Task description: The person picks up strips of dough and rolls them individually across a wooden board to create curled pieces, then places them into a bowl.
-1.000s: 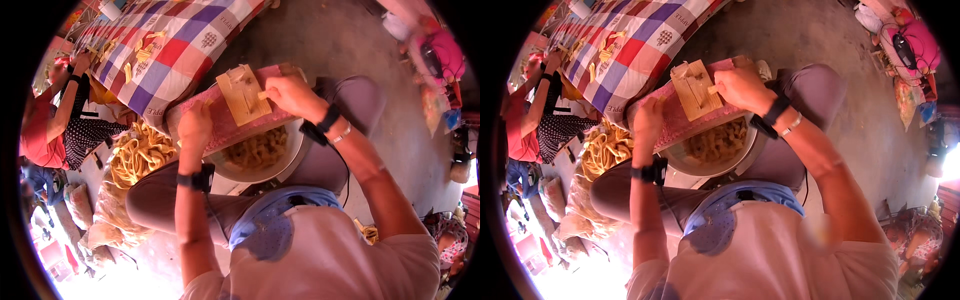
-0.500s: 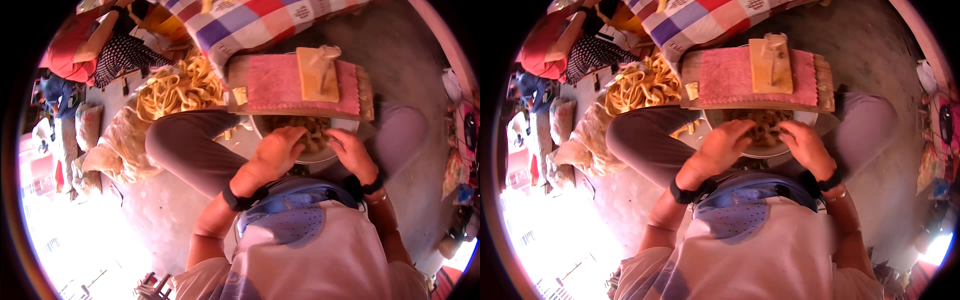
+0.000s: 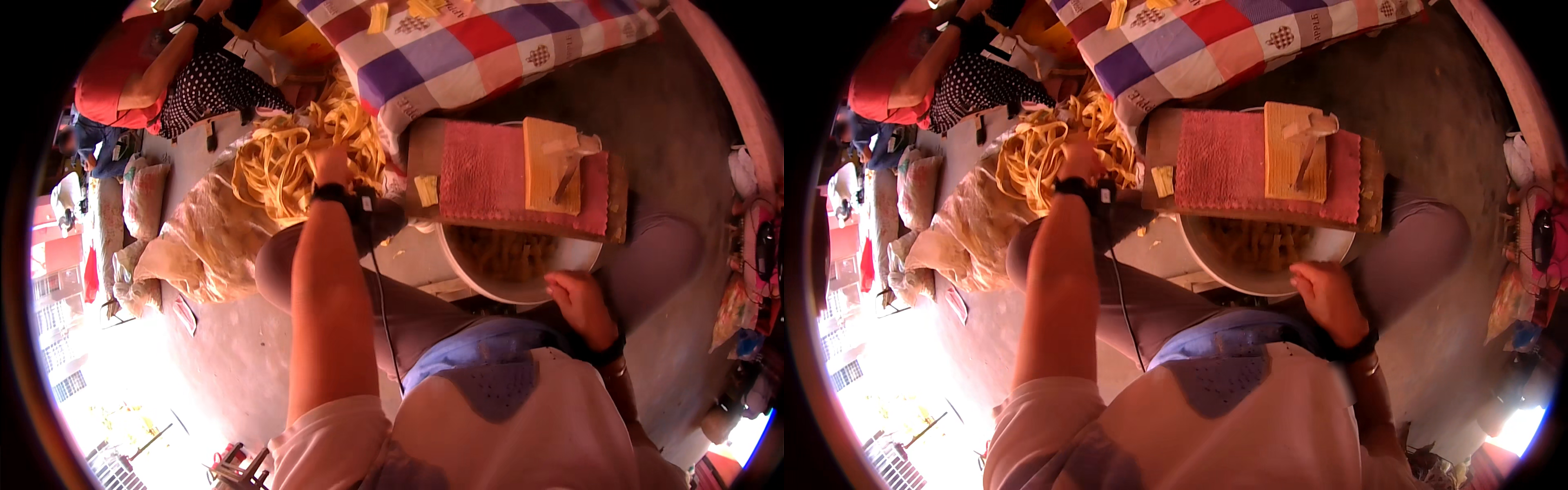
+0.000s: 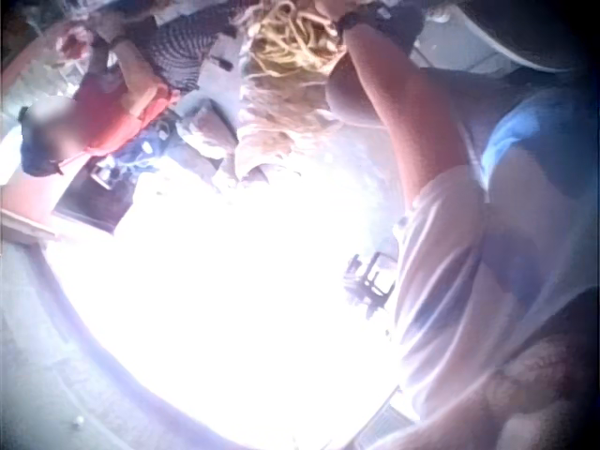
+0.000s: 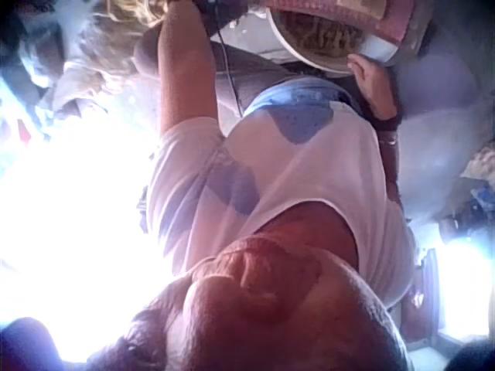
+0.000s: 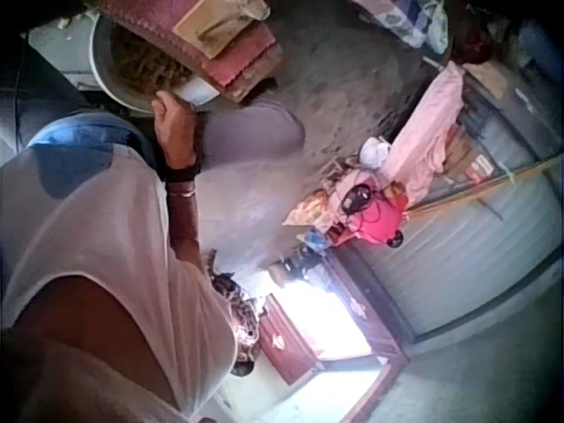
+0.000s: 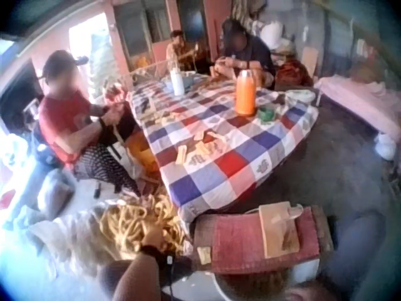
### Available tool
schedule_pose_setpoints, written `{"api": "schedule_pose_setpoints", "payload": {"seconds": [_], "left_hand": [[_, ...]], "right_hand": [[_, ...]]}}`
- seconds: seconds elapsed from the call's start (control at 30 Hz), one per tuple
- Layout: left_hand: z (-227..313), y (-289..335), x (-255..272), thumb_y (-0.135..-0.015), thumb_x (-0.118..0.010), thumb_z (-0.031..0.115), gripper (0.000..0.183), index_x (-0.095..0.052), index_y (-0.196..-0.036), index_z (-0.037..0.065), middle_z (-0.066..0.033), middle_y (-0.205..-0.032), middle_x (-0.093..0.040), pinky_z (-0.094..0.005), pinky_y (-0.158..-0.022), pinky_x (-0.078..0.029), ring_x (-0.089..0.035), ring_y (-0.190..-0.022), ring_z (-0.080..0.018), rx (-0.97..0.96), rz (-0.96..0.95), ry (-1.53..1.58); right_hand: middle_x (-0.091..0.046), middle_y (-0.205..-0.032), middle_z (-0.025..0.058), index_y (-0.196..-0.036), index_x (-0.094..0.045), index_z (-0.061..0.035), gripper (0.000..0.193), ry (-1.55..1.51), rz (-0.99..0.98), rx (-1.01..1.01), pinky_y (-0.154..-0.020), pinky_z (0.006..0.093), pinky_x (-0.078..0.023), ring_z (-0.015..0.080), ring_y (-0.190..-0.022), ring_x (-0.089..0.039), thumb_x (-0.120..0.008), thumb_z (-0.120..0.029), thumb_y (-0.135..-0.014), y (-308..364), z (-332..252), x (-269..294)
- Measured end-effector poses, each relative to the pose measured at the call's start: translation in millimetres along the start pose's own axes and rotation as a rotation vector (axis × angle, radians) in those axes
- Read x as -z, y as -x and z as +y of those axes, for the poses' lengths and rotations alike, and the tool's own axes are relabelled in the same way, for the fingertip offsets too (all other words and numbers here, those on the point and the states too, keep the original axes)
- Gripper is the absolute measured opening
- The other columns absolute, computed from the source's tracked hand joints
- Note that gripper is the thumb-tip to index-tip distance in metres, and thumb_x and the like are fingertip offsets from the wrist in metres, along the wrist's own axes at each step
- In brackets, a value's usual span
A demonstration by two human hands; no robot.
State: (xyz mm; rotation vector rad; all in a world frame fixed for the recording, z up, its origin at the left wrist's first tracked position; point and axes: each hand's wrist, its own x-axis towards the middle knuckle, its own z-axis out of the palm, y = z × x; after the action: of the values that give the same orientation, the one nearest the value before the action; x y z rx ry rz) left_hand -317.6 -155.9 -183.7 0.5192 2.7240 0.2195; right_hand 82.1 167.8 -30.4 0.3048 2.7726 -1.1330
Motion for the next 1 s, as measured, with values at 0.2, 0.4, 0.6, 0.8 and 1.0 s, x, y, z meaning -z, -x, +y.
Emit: {"api": "schedule_pose_setpoints", "payload": {"seconds": [0.2, 0.4, 0.6, 0.8, 1.0], "left_hand": [[11, 1, -131, -0.079, -0.058, 0.007, 0.029, -0.058, -0.107, 0.009, -0.018, -0.105, -0.063, -0.044, -0.087, -0.047, -0.057, -0.104, -0.0379, -0.161, 0.151, 0.259], [16, -11, -123, -0.083, -0.057, 0.018, 0.012, -0.059, -0.082, 0.006, -0.0122, -0.082, -0.063, -0.0375, -0.062, -0.047, -0.063, -0.078, -0.0285, 0.394, 0.584, 0.722], [93, 118, 87, -0.088, -0.052, 0.019, 0.019, -0.054, -0.074, 0.007, 0.0001, -0.064, -0.045, -0.0226, -0.049, -0.033, -0.042, -0.055, -0.0111, 0.284, 0.991, 1.962], [144, 277, 162, -0.094, -0.05, 0.023, 0.021, -0.049, -0.079, 0.009, 0.0045, -0.057, -0.034, -0.0215, -0.043, -0.021, -0.027, -0.044, -0.0066, -0.211, 0.752, 2.027], [226, 385, 176, -0.096, -0.043, 0.019, 0.016, -0.046, -0.084, 0.009, 0.0031, -0.06, -0.038, -0.0202, -0.039, -0.025, -0.031, -0.043, -0.0046, -0.758, 0.521, 2.075]], "right_hand": [[-0.065, -0.09, 0.0185, -0.098, -0.064, 0.003, 0.016, -0.125, 0.018, -0.225, -0.073, 0.0344, -0.05, 0.0323, -0.082, -0.064, -0.061, -0.005, -0.084, 38, -13, 25], [-0.064, -0.088, 0.0185, -0.096, -0.063, 0.0032, 0.014, -0.17, 0.014, -0.208, -0.07, 0.0338, -0.049, 0.0301, -0.079, -0.064, -0.06, -0.004, -0.085, 31, -25, 31], [-0.063, -0.084, 0.0164, -0.098, -0.062, 0.0016, 0.015, -0.153, 0.026, 0.045, -0.069, 0.0368, -0.048, 0.0328, -0.078, -0.061, -0.061, -0.006, -0.085, 7, -46, 34], [-0.062, -0.087, 0.0143, -0.101, -0.062, -0.0007, 0.019, -0.217, -0.004, 0.431, -0.073, 0.0373, -0.048, 0.0316, -0.081, -0.06, -0.062, -0.005, -0.083, -12, -93, 41], [-0.05, -0.124, 0.0152, -0.122, -0.055, -0.0081, 0.053, -0.154, 0.086, 0.968, -0.096, 0.045, -0.038, 0.0332, -0.118, -0.046, -0.073, -0.015, -0.073, -25, -170, 8]]}}
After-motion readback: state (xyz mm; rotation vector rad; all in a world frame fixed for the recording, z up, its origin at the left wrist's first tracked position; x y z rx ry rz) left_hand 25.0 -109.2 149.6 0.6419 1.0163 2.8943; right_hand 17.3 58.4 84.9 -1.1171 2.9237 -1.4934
